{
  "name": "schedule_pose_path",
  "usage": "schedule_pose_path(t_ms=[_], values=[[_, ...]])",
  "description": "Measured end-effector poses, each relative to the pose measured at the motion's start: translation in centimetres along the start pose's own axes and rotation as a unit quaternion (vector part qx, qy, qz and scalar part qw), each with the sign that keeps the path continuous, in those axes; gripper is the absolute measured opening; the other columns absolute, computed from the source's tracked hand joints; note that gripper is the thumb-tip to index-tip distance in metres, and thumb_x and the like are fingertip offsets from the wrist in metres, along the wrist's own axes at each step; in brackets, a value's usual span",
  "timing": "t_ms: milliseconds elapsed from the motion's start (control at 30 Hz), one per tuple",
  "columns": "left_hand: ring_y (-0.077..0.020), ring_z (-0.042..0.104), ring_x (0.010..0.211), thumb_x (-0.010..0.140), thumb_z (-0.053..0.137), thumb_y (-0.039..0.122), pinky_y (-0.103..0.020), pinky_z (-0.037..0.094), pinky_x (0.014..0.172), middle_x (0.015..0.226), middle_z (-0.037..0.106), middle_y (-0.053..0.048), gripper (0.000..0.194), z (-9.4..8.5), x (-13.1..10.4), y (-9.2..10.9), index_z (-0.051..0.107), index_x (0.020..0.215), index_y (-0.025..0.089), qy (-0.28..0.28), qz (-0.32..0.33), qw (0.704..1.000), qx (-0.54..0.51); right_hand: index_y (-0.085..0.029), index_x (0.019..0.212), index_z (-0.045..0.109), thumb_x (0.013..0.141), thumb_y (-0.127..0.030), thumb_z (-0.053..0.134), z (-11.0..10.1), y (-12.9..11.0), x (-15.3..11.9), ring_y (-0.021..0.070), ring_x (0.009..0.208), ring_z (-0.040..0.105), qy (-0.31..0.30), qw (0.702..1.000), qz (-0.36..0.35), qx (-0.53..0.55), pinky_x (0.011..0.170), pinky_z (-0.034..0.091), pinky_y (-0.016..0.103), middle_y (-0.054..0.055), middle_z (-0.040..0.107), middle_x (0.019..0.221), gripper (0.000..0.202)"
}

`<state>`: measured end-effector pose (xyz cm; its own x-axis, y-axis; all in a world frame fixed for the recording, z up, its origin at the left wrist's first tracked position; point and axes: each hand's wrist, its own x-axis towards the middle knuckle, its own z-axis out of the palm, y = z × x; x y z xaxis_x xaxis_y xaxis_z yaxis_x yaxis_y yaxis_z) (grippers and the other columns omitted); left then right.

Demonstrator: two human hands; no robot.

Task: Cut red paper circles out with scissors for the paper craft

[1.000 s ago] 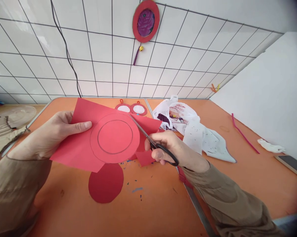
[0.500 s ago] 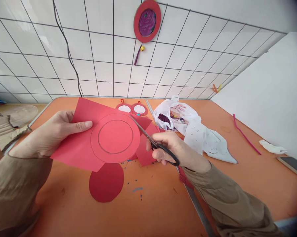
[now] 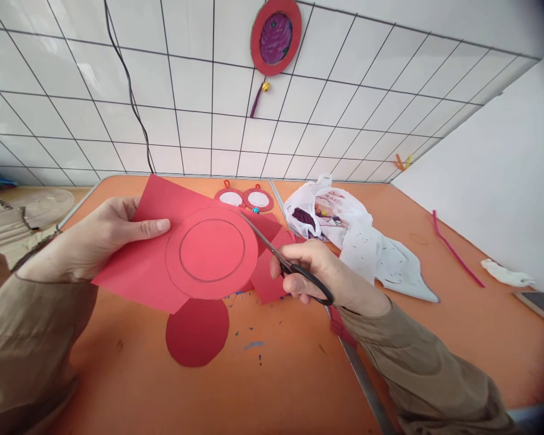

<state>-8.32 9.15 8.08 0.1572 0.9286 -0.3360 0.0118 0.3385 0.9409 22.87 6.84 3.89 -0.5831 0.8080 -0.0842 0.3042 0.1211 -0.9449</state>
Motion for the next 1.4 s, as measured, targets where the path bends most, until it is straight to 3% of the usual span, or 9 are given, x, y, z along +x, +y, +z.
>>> schedule_pose_path(t_ms=[500,933,1233,1400], values=[[-0.0302,0.073,0.059,0.063,0.083,0.022,-0.039,0.061,0.046,0.079,0.078,-0.008,0.034,-0.9,0.3,-0.2,0.076,0.096,0.023,-0.033,0.018,0.999,0.005,-0.014,0.072,0.056,0.075,-0.057,0.068,0.1,-0.5,0.1,0.0058,0.041,0.047,-0.022,1.000,0.008,0.011,0.036,0.036,0.016,-0.004,0.046,0.055,0.044],[-0.0271,0.072,0.058,0.063,0.082,0.018,-0.038,0.061,0.047,0.078,0.077,-0.006,0.024,-1.0,0.3,-0.3,0.074,0.085,0.022,-0.052,0.035,0.998,-0.006,-0.014,0.070,0.055,0.071,-0.064,0.068,0.2,-0.7,0.2,0.0063,0.040,0.045,-0.027,0.999,0.012,0.032,0.035,0.034,0.017,-0.005,0.044,0.053,0.051],[-0.0257,0.072,0.058,0.064,0.082,0.019,-0.038,0.061,0.047,0.075,0.076,-0.005,0.021,-1.1,0.5,-0.2,0.073,0.082,0.021,-0.055,0.043,0.998,-0.001,-0.014,0.072,0.056,0.071,-0.058,0.070,0.1,-0.5,0.1,0.0067,0.041,0.047,-0.009,0.999,0.032,0.024,0.035,0.037,0.016,-0.004,0.046,0.054,0.046],[-0.0257,0.072,0.060,0.064,0.082,0.018,-0.039,0.062,0.050,0.077,0.076,-0.005,0.027,-1.2,0.5,-0.3,0.074,0.090,0.021,-0.051,0.051,0.997,0.001,-0.014,0.074,0.057,0.070,-0.051,0.072,0.0,-0.6,0.2,0.0070,0.041,0.047,-0.005,0.999,0.025,0.034,0.035,0.038,0.016,-0.005,0.047,0.052,0.040]])
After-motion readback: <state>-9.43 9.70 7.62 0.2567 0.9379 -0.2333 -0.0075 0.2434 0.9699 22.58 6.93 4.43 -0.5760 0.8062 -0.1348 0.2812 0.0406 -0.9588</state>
